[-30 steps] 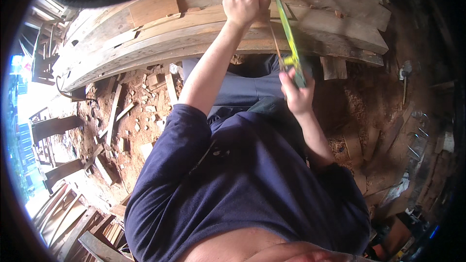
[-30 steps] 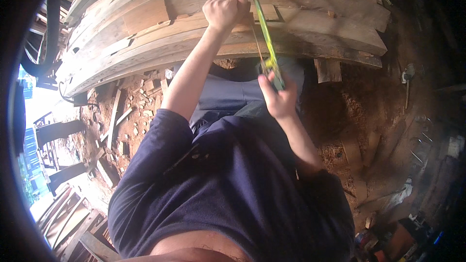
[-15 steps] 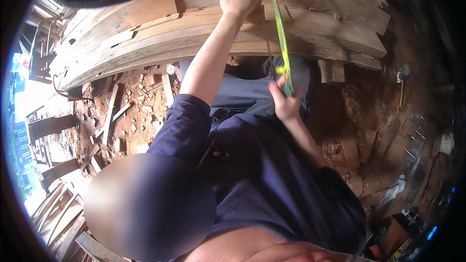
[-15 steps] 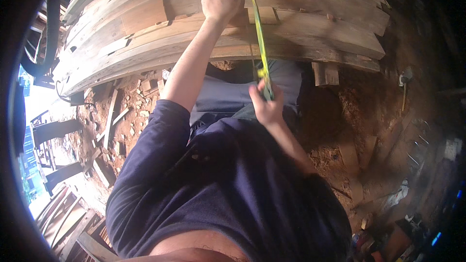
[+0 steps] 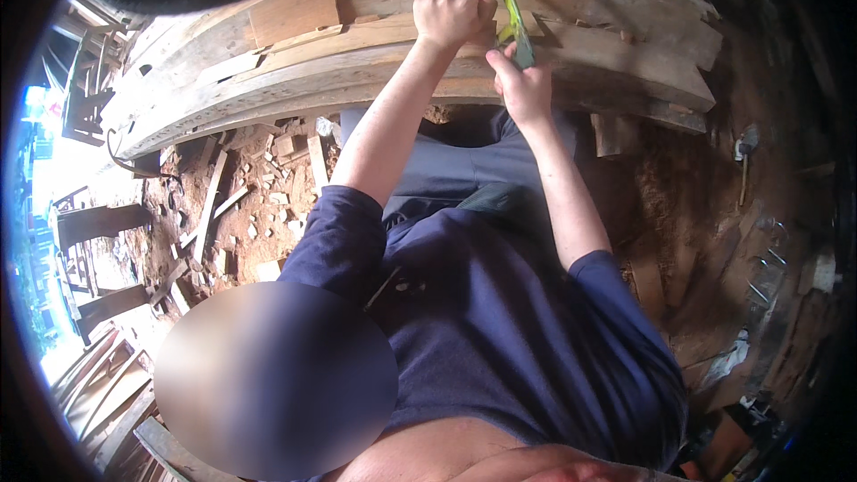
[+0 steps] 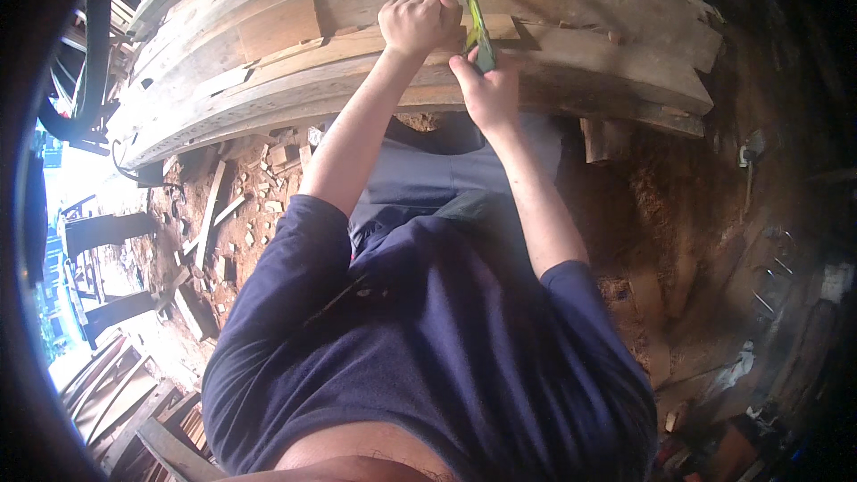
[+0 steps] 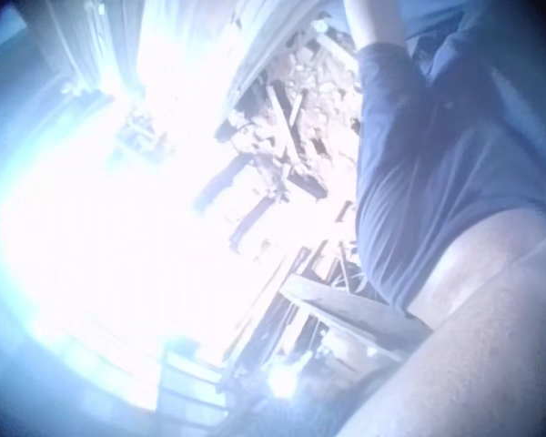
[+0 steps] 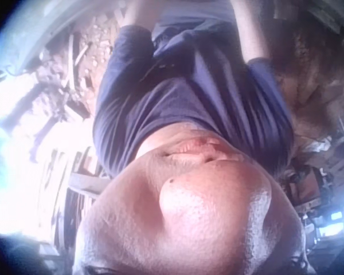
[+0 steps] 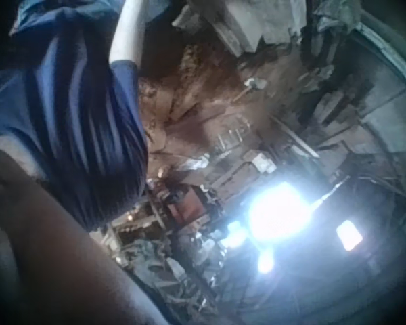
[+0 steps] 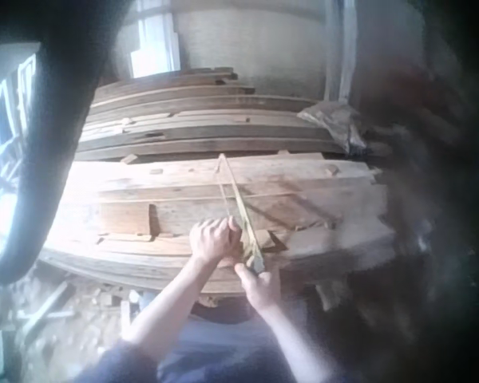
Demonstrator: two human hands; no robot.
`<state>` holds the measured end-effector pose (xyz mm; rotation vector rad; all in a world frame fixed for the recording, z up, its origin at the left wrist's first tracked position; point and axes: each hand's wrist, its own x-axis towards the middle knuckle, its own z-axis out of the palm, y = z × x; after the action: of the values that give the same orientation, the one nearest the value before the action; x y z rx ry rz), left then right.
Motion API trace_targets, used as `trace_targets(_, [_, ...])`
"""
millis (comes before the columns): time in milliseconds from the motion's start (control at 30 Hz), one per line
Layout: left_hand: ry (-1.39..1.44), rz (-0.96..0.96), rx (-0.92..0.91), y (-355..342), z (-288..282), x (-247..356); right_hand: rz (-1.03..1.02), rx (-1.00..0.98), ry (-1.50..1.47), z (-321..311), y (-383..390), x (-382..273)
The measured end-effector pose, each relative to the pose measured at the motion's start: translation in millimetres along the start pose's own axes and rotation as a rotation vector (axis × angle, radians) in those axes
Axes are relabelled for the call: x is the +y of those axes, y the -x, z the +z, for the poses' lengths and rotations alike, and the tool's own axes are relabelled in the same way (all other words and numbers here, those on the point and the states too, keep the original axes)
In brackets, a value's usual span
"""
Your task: The person uses a hand saw to cut a piece of wood placed on a workbench. They hold the saw with both hands and make repeated back-and-forth strokes to cut through the wood.
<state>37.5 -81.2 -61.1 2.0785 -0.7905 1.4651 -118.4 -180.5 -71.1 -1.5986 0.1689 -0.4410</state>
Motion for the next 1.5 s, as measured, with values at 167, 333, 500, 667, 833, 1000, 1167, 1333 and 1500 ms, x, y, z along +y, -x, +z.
trace_targets(167, [-0.201,-0.173,-0.415,-7.0,16.3,-6.6,-0.091,0.015,0.088,-20.0,105.9,5.1])
trace_targets(333, [-0.056,-0.098,-0.082,-0.2,11.6,-0.6,-0.119,0.051,0.124,-45.0,145.9,-1.2])
trace_targets(500, [-0.110,-0.152,-0.048,-1.1,6.8,-11.4,-0.222,-0.061,0.234,-37.1,127.4,-19.2])
trace_targets(667, [-0.140,-0.070,-0.122,-3.9,10.5,-8.9,0.170,-0.058,-0.224,-48.9,130.2,-37.1])
trace_targets(833, [-0.030,-0.024,-0.056,-0.5,7.2,3.5,-0.018,-0.053,-0.151,-51.2,126.9,-36.4])
trace_targets(1000, [-0.084,-0.044,-0.070,0.8,1.0,0.3,0.027,-0.055,0.007,-33.9,106.7,-33.3])
trace_targets(1167, [-0.143,-0.045,-0.135,-3.3,8.7,-3.8,-0.034,-0.032,0.108,-32.0,105.3,-38.4])
trace_targets(1333, [-0.137,-0.077,-0.217,-5.5,15.6,-3.8,-0.065,-0.023,0.075,-33.8,111.1,-34.2])
trace_targets(1500, [-0.010,-0.068,-0.146,-6.6,11.9,0.3,-0.099,0.012,0.102,-32.0,123.1,-28.0])
